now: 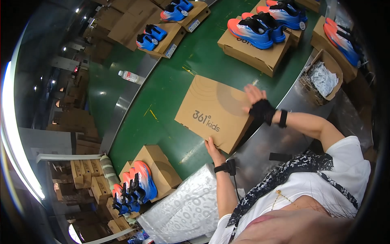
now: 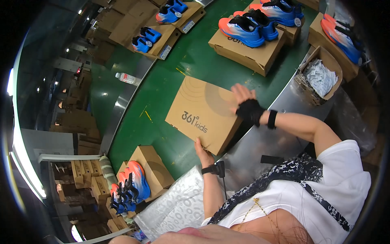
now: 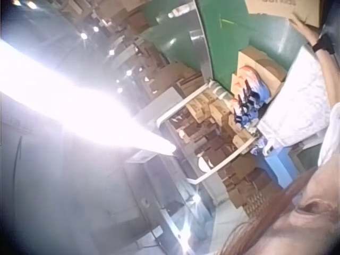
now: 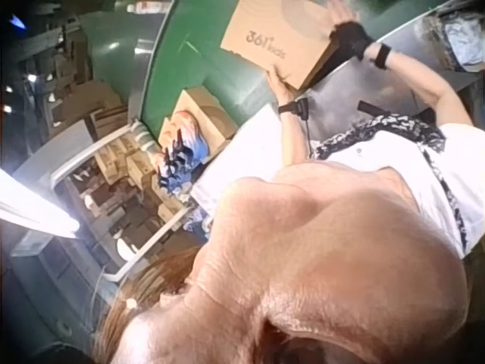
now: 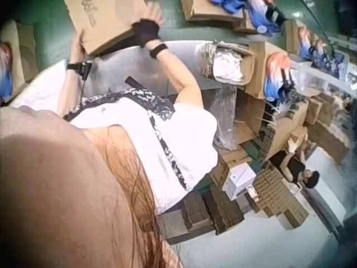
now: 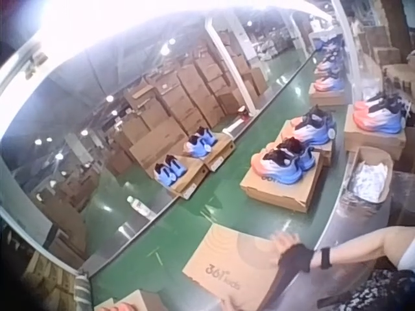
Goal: Packing pairs of shoes into cardboard boxes with tissue paper.
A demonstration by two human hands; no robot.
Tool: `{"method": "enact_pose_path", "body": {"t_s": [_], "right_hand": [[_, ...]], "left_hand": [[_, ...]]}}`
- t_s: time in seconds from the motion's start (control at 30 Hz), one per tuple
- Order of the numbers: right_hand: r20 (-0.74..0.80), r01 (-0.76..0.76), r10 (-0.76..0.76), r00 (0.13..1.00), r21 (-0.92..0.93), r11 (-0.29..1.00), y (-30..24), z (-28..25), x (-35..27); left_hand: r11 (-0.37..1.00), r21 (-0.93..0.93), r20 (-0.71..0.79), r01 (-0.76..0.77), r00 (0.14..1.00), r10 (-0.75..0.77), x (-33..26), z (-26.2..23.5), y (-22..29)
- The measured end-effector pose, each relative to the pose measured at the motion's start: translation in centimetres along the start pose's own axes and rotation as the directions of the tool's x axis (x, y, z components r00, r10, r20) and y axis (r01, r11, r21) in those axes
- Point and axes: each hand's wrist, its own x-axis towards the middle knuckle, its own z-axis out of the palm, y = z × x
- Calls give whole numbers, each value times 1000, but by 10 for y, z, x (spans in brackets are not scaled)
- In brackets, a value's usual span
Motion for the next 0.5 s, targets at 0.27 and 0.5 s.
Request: {"method": "enact_pose_path", "body": {"t_s": [0.27,0.5], "right_hand": [[429,-295,-23,903,657,694,-23,-86,20],[394,-342,81,916,658,671,37,-94,26]], "left_hand": [[906,-330,255,265,949,-185,-13,-12,42],[970,-226,194,-90,972,135,-115,-118,77]]}}
